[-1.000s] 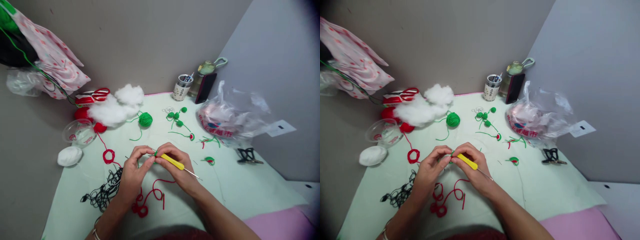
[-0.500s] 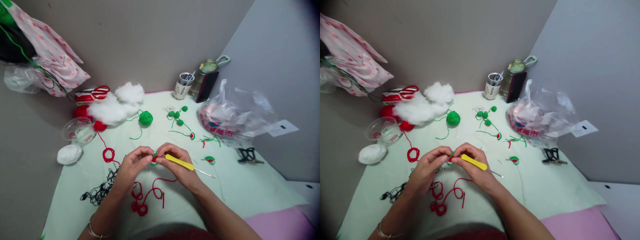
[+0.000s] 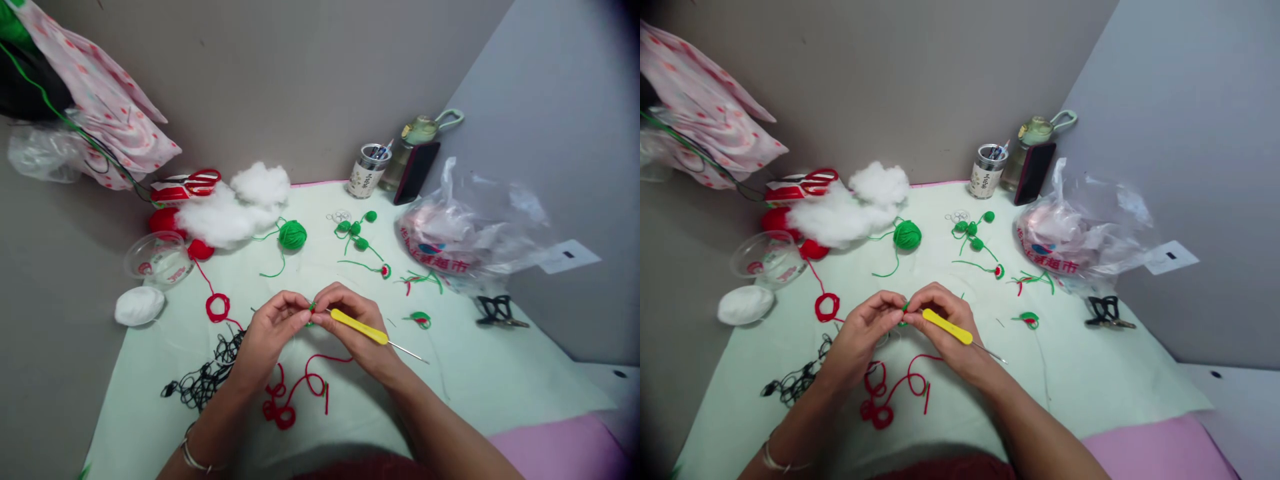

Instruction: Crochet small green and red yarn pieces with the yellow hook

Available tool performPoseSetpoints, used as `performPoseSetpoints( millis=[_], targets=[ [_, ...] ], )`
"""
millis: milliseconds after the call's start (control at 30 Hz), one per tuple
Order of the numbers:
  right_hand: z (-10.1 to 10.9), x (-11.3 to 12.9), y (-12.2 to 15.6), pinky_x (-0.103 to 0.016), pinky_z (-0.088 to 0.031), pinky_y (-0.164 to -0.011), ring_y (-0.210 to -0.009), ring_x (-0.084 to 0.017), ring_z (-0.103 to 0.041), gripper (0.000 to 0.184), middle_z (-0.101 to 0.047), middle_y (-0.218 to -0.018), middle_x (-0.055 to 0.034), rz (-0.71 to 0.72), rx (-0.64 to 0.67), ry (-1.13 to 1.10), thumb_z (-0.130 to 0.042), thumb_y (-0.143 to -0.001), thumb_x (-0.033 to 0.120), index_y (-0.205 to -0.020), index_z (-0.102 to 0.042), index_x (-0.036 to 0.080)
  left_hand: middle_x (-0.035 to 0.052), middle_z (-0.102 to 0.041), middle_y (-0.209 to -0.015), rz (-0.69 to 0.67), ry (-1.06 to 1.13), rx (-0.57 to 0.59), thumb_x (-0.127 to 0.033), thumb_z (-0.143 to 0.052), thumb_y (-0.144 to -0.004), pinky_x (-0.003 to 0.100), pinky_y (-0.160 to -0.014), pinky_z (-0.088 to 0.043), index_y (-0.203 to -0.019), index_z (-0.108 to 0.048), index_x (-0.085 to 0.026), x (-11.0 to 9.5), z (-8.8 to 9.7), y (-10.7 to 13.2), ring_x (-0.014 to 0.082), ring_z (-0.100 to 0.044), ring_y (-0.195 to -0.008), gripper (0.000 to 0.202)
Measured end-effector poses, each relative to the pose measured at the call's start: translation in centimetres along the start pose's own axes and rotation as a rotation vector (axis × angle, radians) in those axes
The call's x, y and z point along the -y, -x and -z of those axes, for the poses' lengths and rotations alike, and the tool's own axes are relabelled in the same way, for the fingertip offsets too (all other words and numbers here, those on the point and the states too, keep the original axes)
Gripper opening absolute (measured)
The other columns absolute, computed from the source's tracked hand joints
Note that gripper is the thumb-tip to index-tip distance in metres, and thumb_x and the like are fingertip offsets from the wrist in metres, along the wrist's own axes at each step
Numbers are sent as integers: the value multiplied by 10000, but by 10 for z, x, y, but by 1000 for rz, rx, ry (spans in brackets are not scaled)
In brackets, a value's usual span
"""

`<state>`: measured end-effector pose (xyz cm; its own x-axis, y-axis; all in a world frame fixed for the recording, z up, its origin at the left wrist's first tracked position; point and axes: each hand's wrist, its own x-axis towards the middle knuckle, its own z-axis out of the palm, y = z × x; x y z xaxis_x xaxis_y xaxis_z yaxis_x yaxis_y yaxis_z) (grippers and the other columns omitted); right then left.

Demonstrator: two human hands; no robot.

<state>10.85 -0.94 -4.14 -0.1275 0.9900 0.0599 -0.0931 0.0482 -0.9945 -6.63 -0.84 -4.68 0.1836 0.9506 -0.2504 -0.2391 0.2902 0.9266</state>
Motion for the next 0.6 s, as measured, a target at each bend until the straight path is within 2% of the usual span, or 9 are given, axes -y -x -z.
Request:
performPoseSetpoints(
  millis=[133, 267, 333, 433, 600],
  targets=[
    [1, 3, -2, -284, -532, -704, -762, -154, -643, 211, -702, -834, -17, -57, 57, -84, -899, -787, 354, -777, -736, 220, 21, -671, -827, 37, 42, 57, -334, -837, -800, 285, -791, -441, -803, -724, -183, -4, 1, 1, 184, -578, -818, 189],
    [4, -1, -4, -279, -554, -699, -747, -147, -656, 243, -718, -807, -9, -118, 99, -247, -922, -752, 328, -744, -706, 216, 29, -658, -781, 182, 242, 151, -351, -856, -766, 279, -771, -435, -781, -725, -163, -6, 1, 1, 176, -570, -790, 230],
    [6, -4, -4, -269, -546, -674, -717, -137, -644, 260, -714, -800, -4, -127, 92, -298, -930, -740, 326, -743, -696, 212, 34, -651, -778, 199, 320, 186, -356, -861, -774, 281, -769, -447, -752, -708, -161, -6, 1, 0, 175, -577, -786, 249],
    [7, -7, -5, -265, -541, -676, -700, -127, -637, 263, -707, -797, 1, -121, 82, -323, -928, -747, 324, -750, -692, 208, 26, -652, -816, 137, 323, 146, -328, -861, -797, 275, -767, -454, -758, -708, -171, -8, 0, -1, 161, -577, -783, 223],
    [5, -1, -4, -280, -547, -717, -735, -137, -651, 243, -713, -816, -2, -110, 78, -246, -925, -753, 322, -753, -708, 211, 14, -667, -827, 89, 158, 69, -358, -902, -767, 271, -767, -442, -865, -766, -192, -9, -3, 1, 156, -566, -788, 236]
  ],
)
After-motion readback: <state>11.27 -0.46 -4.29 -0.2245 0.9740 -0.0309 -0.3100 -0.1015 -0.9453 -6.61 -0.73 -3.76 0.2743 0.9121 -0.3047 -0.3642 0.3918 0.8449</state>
